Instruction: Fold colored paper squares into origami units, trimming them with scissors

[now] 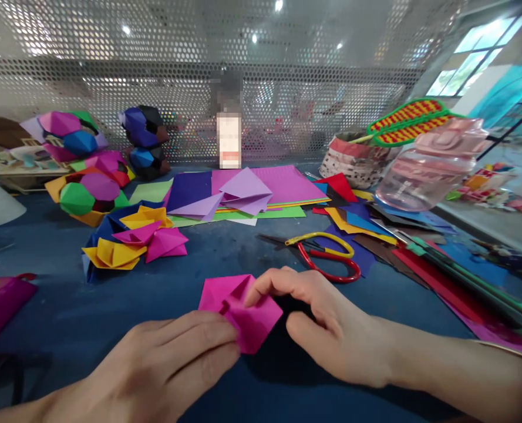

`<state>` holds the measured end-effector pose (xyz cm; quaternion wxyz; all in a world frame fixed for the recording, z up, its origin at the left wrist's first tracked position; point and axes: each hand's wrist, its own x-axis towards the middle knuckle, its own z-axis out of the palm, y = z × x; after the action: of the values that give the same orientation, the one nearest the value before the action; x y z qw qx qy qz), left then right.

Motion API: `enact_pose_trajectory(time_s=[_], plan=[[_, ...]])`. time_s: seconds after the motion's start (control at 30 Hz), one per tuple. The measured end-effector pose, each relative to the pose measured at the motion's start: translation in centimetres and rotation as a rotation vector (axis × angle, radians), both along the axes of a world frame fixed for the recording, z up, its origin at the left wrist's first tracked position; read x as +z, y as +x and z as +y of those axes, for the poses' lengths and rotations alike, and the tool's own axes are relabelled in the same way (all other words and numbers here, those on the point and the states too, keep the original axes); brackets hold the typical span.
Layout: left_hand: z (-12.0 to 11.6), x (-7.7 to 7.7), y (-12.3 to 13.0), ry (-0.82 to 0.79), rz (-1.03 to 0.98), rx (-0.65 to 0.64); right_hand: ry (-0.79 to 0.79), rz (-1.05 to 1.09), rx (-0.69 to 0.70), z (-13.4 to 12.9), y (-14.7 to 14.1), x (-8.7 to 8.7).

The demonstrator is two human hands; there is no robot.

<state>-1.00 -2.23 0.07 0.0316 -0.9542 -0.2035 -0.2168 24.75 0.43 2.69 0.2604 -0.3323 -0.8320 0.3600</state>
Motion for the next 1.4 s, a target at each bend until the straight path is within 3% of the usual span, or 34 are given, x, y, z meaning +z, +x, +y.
enact_pose_trajectory(time_s=[0.13,0.27,0.37,0.47,0.77,0.93,1.07,1.4], plan=[[0.0,1.1,0.9,-0.022,-0.128,0.090,0.211,-0.034,0.092,-0.1,0.0,-0.4],[-0.3,1.5,1.0,-0.033,-0.132,0.080,0.540,-0.108,0.041,0.6,0.3,-1.1],[-0.3,1.3,0.9,-0.047,-0.118,0.063,0.697,-0.197,0.177,1.1,0.5,-1.2],[-0.3,1.0,0.6,-0.078,-0.110,0.047,0.623,-0.229,0.348,1.1,0.6,-1.2],[-0.5,1.0,0.4,-0.019,-0.129,0.004,0.417,-0.188,0.402,1.5,0.7,-0.7],[-0.3,1.5,0.4,0.044,-0.105,-0.050,0.163,0.001,0.247,1.4,0.0,-1.3],[-0.3,1.6,0.0,-0.003,0.009,-0.117,0.035,-0.005,0.052,0.9,-0.7,-1.8],[-0.4,1.1,-0.4,0.007,0.016,-0.100,0.064,-0.110,-0.027,1.0,-2.4,-1.6]])
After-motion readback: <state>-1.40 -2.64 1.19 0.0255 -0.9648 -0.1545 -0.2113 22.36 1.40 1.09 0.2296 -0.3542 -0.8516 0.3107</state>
